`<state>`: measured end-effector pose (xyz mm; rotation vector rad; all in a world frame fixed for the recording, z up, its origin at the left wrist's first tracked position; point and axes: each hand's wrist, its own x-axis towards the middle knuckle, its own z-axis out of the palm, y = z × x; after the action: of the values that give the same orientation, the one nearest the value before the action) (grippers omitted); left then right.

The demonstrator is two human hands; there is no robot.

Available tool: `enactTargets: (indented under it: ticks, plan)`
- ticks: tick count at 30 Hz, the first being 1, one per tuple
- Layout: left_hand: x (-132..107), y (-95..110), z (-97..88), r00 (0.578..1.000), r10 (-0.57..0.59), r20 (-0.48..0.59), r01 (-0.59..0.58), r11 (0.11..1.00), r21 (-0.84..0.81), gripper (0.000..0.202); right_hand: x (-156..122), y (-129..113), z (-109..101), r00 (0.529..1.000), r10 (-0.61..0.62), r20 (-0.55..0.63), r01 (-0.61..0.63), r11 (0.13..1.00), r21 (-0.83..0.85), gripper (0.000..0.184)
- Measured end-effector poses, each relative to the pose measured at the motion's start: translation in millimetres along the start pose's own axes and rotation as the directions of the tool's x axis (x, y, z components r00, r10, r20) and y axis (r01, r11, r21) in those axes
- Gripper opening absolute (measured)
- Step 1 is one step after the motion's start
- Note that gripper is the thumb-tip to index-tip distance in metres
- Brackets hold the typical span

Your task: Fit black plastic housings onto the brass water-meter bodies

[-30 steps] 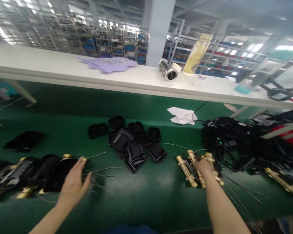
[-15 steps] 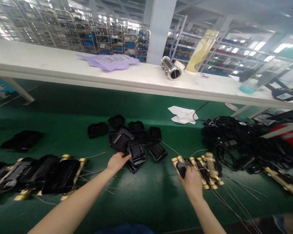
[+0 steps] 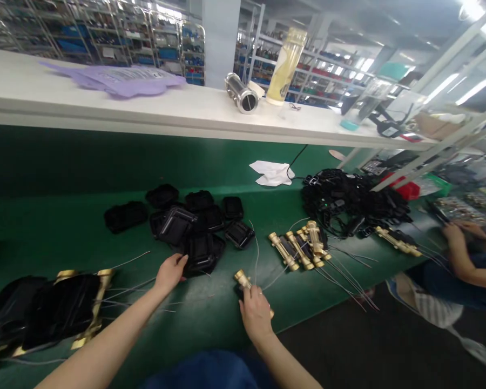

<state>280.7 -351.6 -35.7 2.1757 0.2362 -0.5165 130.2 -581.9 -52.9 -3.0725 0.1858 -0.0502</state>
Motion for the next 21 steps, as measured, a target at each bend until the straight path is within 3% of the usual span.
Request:
enactTargets:
  ticks: [4, 6, 8, 10, 12, 14, 16, 18, 19, 21]
  plan:
    - [-42.0, -43.9, -7.3, 0.994, -0.006, 0.112, 0.033, 0.972, -0.234, 0.043, 2.8, -3.5, -2.3, 0.993, -0.104, -0.051, 0.11, 0.983, 0.147, 0.025]
    - [-56.6, -73.2, -5.0, 0.989, -0.03, 0.146, 0.074, 0.949, -0.305, 0.042, 9.3, 3.3, -4.7, 0.997, -0.063, -0.042, 0.07, 0.973, 0.22, 0.026]
    - [-66.1, -101.1, -0.2, 0.989, -0.053, 0.141, 0.089, 0.958, -0.271, 0.041, 15.9, 12.0, -4.0, 0.995, 0.036, 0.097, -0.063, 0.953, 0.297, 0.029]
    - [-74.1, -121.5, 4.3, 0.998, -0.015, 0.057, 0.024, 0.988, -0.15, 0.044, 20.8, 19.7, 0.4, 0.948, 0.106, 0.3, -0.216, 0.908, 0.359, 0.036]
    - [-84.0, -132.0, 6.8, 0.981, 0.148, -0.127, -0.142, 0.988, 0.054, 0.047, 24.3, 24.9, 7.3, 0.89, 0.146, 0.433, -0.346, 0.835, 0.428, 0.041]
    - [-96.0, -134.6, 8.5, 0.878, 0.436, -0.199, -0.37, 0.88, 0.297, 0.049, 27.4, 27.2, 14.8, 0.862, 0.176, 0.476, -0.428, 0.756, 0.495, 0.044]
    - [-106.9, -133.2, 12.1, 0.748, 0.664, -0.01, -0.587, 0.668, 0.457, 0.05, 29.7, 26.3, 21.1, 0.854, 0.182, 0.488, -0.463, 0.695, 0.55, 0.041]
    - [-113.4, -129.9, 18.2, 0.668, 0.707, 0.232, -0.703, 0.499, 0.506, 0.044, 29.0, 22.7, 24.6, 0.843, 0.169, 0.51, -0.486, 0.645, 0.589, 0.031]
    - [-114.5, -127.3, 21.3, 0.669, 0.686, 0.286, -0.709, 0.473, 0.523, 0.036, 26.9, 20.0, 25.2, 0.831, 0.159, 0.533, -0.508, 0.604, 0.613, 0.028]
    - [-113.5, -118.3, 25.5, 0.725, 0.635, 0.266, -0.665, 0.545, 0.511, 0.019, 18.6, 13.5, 23.4, 0.801, 0.127, 0.586, -0.561, 0.5, 0.659, 0.027]
